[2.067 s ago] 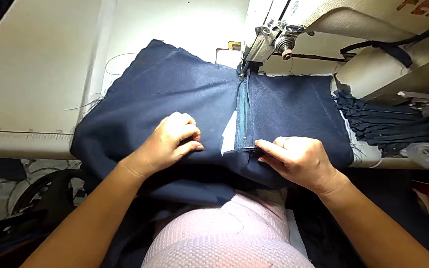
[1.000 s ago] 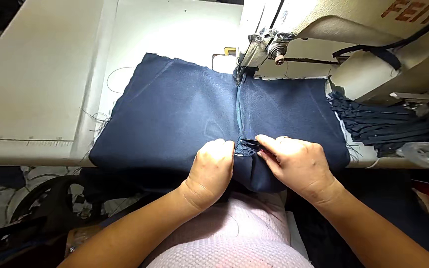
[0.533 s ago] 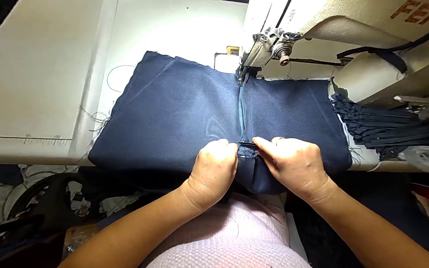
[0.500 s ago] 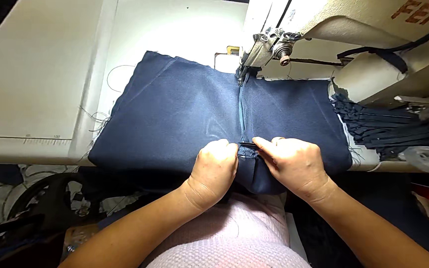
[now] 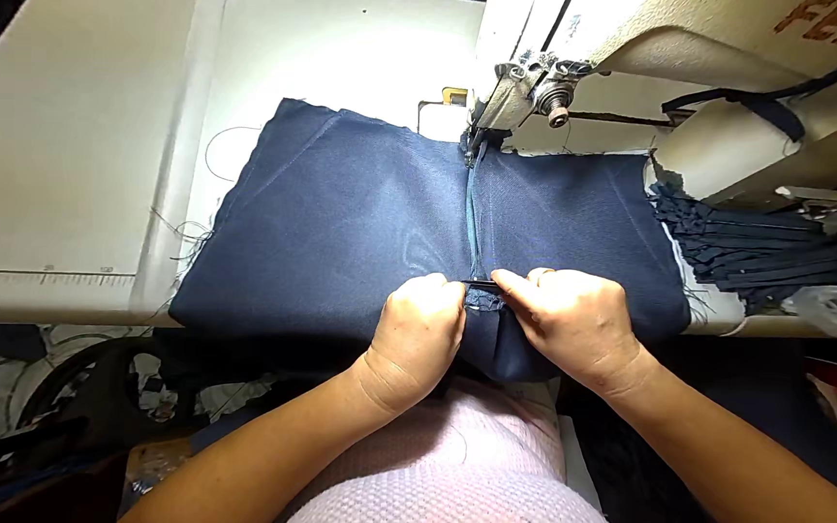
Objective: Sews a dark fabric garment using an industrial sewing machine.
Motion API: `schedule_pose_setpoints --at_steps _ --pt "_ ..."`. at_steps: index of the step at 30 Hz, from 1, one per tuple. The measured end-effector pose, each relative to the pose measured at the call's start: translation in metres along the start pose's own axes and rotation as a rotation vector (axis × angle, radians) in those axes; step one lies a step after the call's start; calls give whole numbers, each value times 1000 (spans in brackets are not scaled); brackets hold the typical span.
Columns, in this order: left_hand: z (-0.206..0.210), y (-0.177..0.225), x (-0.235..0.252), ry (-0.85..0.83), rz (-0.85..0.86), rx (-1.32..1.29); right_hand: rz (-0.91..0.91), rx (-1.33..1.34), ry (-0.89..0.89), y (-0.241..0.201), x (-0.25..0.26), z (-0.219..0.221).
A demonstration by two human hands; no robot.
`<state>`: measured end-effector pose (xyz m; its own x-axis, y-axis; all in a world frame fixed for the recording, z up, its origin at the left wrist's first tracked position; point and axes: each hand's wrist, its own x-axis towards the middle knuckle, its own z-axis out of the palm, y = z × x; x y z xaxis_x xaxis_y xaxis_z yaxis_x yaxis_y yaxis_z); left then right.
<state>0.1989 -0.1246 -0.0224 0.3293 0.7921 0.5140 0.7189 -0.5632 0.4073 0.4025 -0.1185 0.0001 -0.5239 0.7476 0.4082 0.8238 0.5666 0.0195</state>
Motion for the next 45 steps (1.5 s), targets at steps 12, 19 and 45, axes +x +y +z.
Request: schedule_pose_setpoints --at_steps 12,19,45 --pt "1 -1 0 14 14 -3 0 -28 22 -3 0 2" --pt "0 1 -1 6 5 -15 -11 -27 -10 -5 -2 1" --pt "-11 -7 15 49 -247 21 625 -36 109 136 -45 -44"
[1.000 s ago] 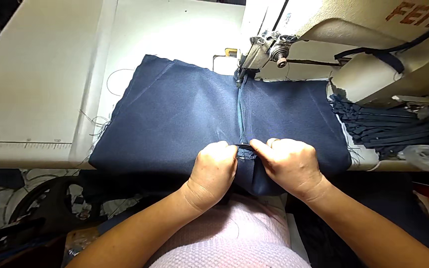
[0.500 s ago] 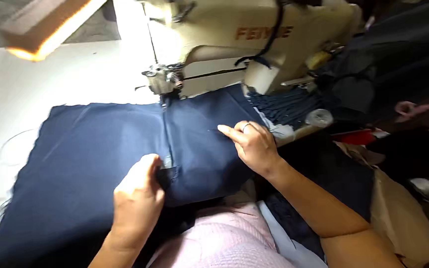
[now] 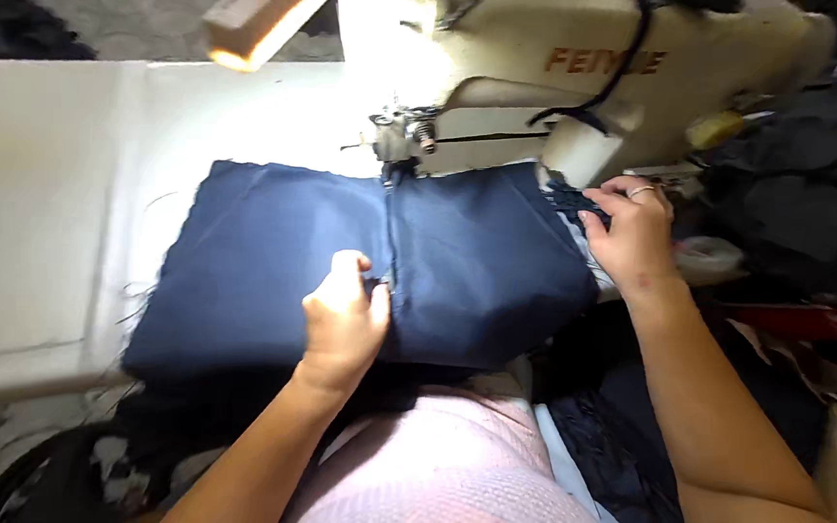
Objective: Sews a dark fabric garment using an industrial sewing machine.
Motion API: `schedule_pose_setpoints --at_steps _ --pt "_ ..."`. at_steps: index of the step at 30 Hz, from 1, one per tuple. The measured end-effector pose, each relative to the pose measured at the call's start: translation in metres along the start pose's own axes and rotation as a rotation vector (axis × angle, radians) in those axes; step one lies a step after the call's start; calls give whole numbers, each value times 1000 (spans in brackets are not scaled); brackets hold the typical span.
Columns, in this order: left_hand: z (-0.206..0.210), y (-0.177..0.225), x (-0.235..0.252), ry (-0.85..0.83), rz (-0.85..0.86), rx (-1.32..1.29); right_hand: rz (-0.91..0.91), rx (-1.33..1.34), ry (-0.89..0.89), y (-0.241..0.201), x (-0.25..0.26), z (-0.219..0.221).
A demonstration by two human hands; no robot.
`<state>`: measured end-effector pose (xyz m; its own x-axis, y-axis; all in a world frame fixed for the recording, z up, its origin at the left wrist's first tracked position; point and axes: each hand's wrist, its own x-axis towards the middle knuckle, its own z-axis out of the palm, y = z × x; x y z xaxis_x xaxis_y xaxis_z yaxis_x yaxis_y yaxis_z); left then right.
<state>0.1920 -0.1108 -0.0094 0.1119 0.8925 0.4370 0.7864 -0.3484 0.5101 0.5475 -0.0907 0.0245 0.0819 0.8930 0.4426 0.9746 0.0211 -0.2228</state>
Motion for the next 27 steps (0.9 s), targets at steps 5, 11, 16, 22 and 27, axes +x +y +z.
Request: schedule_pose_setpoints --at_steps 5,11,16,22,27 --pt "-1 4 -6 41 35 32 -495 407 48 -100 11 35" --pt "-4 -5 -6 87 47 -21 -932 683 -288 -169 37 74" --pt "-11 -13 -3 17 -103 -217 -967 708 -479 -181 57 79" --pt "-18 -17 2 -69 -229 -378 -985 725 -567 -186 65 75" --pt "-16 -19 4 -44 -239 -420 -988 740 -542 -187 63 76"
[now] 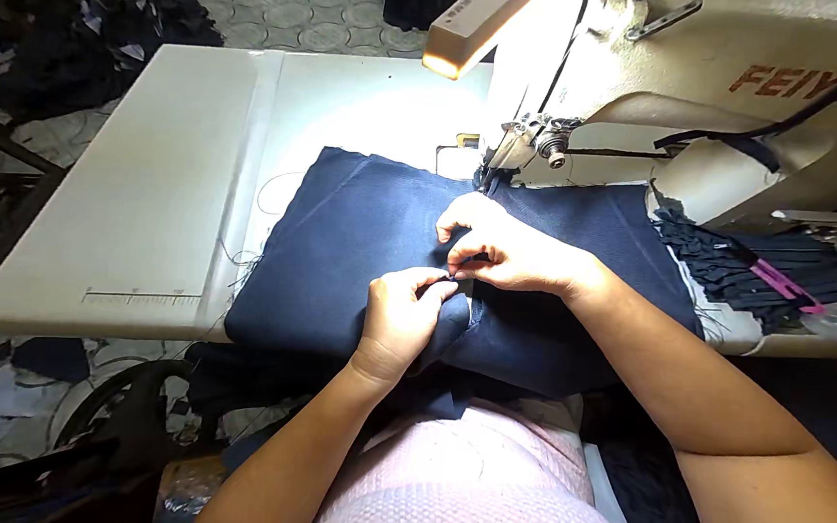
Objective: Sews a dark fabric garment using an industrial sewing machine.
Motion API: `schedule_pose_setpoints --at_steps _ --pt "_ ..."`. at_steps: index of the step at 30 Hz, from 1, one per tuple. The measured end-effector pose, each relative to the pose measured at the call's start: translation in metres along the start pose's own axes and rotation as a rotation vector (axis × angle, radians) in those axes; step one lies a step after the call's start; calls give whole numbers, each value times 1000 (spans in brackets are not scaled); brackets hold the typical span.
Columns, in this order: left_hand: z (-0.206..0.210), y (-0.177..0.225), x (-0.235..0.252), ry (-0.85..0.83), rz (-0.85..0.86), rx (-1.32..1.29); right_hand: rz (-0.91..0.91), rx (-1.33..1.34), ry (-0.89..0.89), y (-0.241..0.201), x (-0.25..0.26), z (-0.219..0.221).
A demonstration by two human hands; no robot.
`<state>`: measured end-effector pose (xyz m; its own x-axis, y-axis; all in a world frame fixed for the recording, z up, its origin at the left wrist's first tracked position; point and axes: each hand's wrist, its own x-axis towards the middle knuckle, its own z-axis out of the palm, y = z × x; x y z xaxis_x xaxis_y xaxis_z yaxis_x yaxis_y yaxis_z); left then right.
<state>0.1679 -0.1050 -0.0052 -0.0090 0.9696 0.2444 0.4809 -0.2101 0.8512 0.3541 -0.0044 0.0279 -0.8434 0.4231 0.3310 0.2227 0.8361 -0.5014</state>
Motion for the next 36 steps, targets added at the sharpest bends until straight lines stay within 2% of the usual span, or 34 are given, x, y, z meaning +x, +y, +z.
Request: schedule_pose_setpoints --at_steps 5,9,13,17,23,25,29,33,36 --pt "6 1 5 69 67 45 19 -154 34 -8 -11 7" --pt "10 3 2 136 335 289 -37 -429 38 -20 -47 16" --pt "23 2 -4 114 542 504 42 -454 197 -28 -84 28" --pt "36 4 -8 55 575 549 136 -356 345 -28 -102 46" --pt "45 6 -7 -16 550 517 162 -292 345 -24 -98 51" --pt "45 5 -5 -69 544 511 193 -300 287 -24 -97 50" --pt "19 10 16 -345 528 439 197 -294 249 -22 -96 49" --pt "2 -20 56 -508 656 475 178 -288 251 -21 -97 48" --pt "3 -35 53 -613 614 518 170 -284 247 -19 -98 47"
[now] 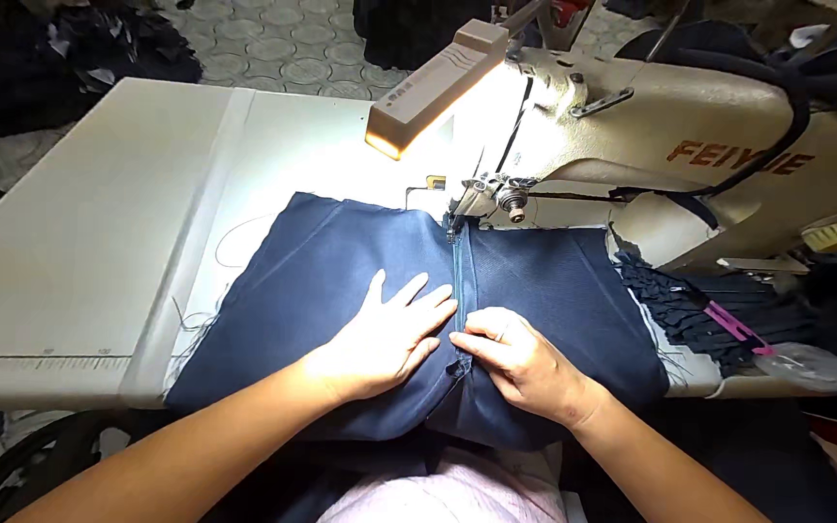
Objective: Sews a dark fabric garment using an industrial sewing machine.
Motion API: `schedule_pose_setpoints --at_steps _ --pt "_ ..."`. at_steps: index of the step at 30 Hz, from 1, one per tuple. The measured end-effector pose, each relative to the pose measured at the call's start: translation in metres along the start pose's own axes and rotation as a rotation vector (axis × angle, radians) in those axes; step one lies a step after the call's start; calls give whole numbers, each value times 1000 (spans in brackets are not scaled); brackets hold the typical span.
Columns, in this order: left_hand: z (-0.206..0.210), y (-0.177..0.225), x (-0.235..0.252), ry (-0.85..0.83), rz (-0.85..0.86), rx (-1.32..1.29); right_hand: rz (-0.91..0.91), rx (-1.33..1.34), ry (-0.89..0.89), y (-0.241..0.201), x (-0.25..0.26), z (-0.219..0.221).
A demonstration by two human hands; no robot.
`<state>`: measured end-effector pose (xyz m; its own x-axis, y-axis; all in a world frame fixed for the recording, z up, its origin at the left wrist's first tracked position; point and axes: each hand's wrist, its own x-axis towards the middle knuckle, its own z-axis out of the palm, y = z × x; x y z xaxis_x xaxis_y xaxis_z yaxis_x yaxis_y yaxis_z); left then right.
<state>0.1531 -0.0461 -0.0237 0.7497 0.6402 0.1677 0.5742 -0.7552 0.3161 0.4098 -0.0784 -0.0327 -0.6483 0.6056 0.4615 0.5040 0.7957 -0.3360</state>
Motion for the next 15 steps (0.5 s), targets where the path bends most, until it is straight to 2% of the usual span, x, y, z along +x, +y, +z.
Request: schedule_pose_setpoints --at_steps 4,15 --pt "6 9 -8 20 -49 -26 -15 21 -9 3 0 -1" --pt "5 -2 8 60 -25 -3 -33 29 -35 24 11 -7"
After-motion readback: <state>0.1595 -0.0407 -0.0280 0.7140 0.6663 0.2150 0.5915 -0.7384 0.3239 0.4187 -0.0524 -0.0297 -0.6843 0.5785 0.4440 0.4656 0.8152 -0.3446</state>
